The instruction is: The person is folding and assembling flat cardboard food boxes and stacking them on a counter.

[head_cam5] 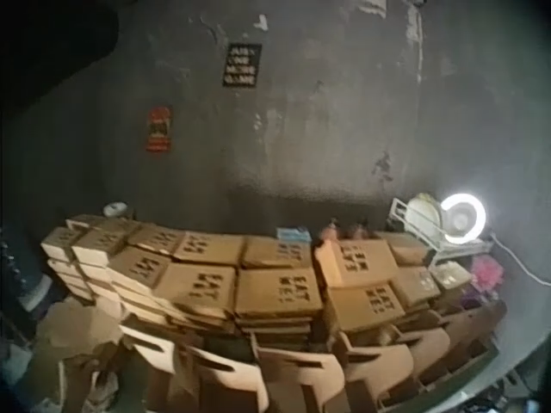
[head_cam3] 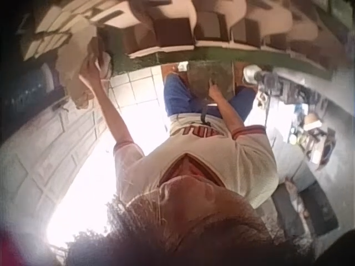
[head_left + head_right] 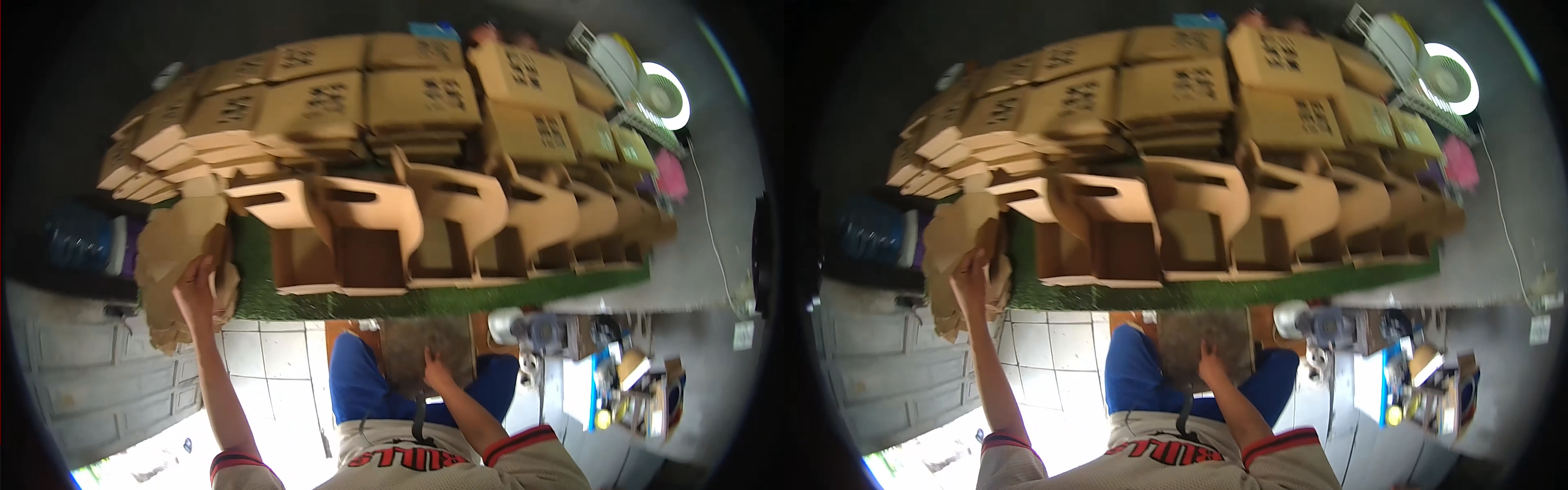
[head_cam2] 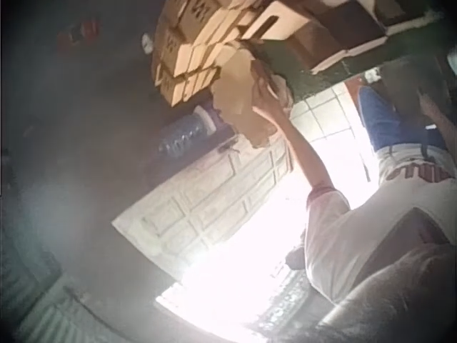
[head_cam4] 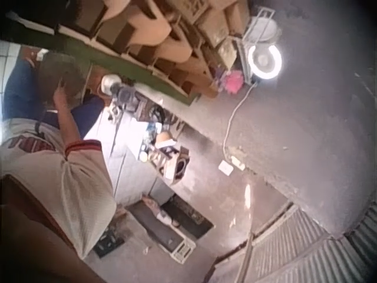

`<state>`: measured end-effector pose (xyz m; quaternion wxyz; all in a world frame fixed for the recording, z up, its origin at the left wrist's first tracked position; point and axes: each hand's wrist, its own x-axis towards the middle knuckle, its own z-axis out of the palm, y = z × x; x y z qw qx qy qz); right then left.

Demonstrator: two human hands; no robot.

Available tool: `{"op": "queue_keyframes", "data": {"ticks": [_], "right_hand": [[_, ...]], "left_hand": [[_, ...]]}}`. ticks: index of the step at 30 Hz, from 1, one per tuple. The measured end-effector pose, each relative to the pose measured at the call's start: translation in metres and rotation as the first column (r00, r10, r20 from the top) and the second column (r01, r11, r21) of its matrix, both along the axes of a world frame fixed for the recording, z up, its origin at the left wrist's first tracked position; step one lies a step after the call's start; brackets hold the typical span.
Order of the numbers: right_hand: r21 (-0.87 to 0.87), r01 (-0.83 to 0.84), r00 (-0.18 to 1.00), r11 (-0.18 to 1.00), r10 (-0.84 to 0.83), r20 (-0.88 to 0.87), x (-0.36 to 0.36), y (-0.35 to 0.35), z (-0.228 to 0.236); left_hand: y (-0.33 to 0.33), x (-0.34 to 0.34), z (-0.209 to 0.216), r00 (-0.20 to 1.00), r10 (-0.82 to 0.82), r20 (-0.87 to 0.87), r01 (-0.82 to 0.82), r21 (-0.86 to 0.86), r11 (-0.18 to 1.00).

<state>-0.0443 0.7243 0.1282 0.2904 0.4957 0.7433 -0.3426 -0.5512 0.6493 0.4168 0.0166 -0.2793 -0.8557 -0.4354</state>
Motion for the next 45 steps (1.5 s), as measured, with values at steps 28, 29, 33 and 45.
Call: {"op": "queue_keyframes", "data": {"ticks": [28, 29, 33, 45], "right_hand": [[-0.051, -0.289, 0.725, 0.956, 0.184, -0.664, 0.011, 0.139, -0.027], [-0.029, -0.258, 0.713, 0.966, 0.170, -0.680, 0.009, 0.136, -0.013], [-0.335, -0.230, 0.628, 0.914, -0.123, -0.768, -0.007, 0.134, 0.071], [0.771, 0.436, -0.318, 0.465, 0.881, -0.351, -0.032, 0.096, 0.395]], "left_hand": [[-0.064, 0.107, 0.076, 0.770, 0.633, -0.078, -0.220, 0.899, 0.379], [-0.063, 0.113, 0.080, 0.763, 0.640, -0.088, -0.191, 0.916, 0.354], [-0.061, 0.156, 0.096, 0.810, 0.583, 0.063, -0.209, 0.960, 0.185], [0.014, 0.311, 0.155, 0.989, -0.150, -0.015, 0.034, 0.991, 0.127]]}}
